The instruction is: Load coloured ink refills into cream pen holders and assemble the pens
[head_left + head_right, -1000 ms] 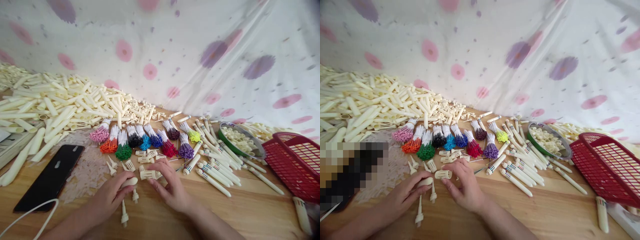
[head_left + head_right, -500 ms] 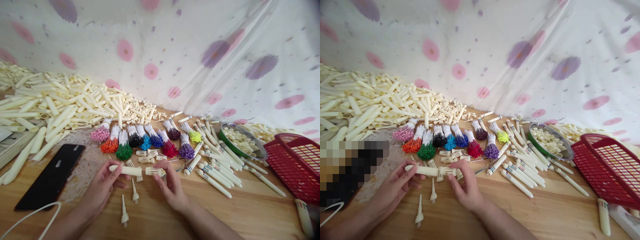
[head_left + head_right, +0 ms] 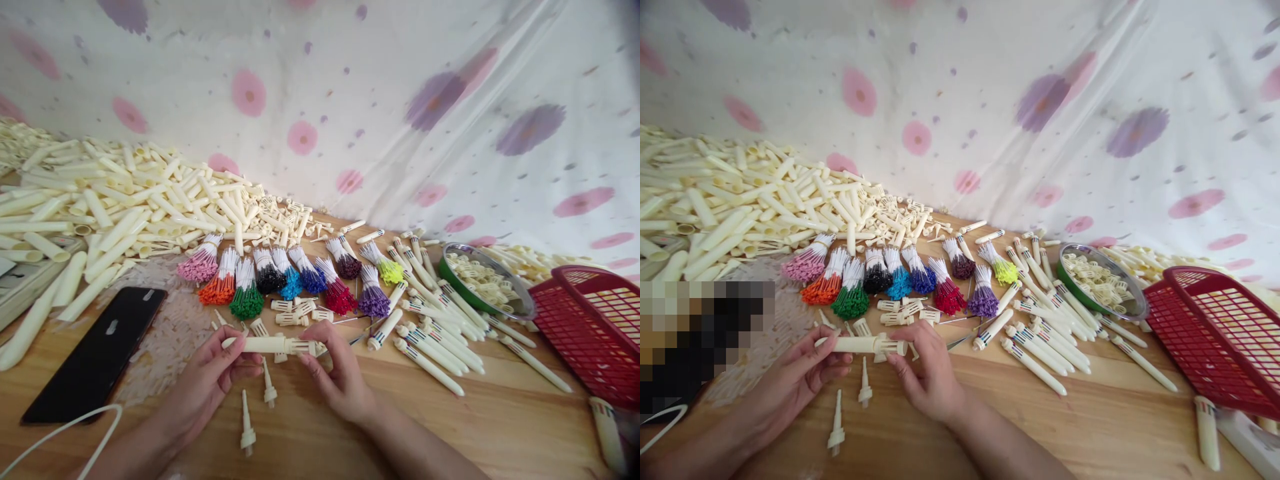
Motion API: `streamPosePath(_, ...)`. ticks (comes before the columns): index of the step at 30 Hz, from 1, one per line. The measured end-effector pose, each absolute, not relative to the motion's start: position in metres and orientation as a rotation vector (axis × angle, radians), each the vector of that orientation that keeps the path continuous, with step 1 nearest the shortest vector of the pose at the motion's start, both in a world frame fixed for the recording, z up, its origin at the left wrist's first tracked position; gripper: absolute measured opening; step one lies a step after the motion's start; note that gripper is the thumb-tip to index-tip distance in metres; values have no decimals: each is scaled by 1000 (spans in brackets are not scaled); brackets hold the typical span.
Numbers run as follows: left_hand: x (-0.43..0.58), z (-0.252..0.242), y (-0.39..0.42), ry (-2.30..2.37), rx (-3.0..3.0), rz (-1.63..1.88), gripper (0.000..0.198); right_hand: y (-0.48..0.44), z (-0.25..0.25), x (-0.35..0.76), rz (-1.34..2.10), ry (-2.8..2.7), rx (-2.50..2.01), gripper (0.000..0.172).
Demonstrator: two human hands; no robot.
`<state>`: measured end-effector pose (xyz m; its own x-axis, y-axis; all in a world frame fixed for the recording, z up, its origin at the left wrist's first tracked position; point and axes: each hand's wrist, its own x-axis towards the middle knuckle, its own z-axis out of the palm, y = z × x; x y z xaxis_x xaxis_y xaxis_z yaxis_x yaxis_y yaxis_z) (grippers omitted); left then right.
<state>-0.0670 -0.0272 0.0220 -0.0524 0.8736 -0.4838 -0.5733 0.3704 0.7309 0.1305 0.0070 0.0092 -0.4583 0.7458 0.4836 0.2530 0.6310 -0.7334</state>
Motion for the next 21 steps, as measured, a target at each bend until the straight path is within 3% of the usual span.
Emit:
streamPosePath(13,-66,18,-29,1070,358,1212,28,9,10,129,704,-2001,-934,11)
streamPosePath(21,-65,16,-31,1105,469,1147,31,16,7,131,671,-2092,-1140,42)
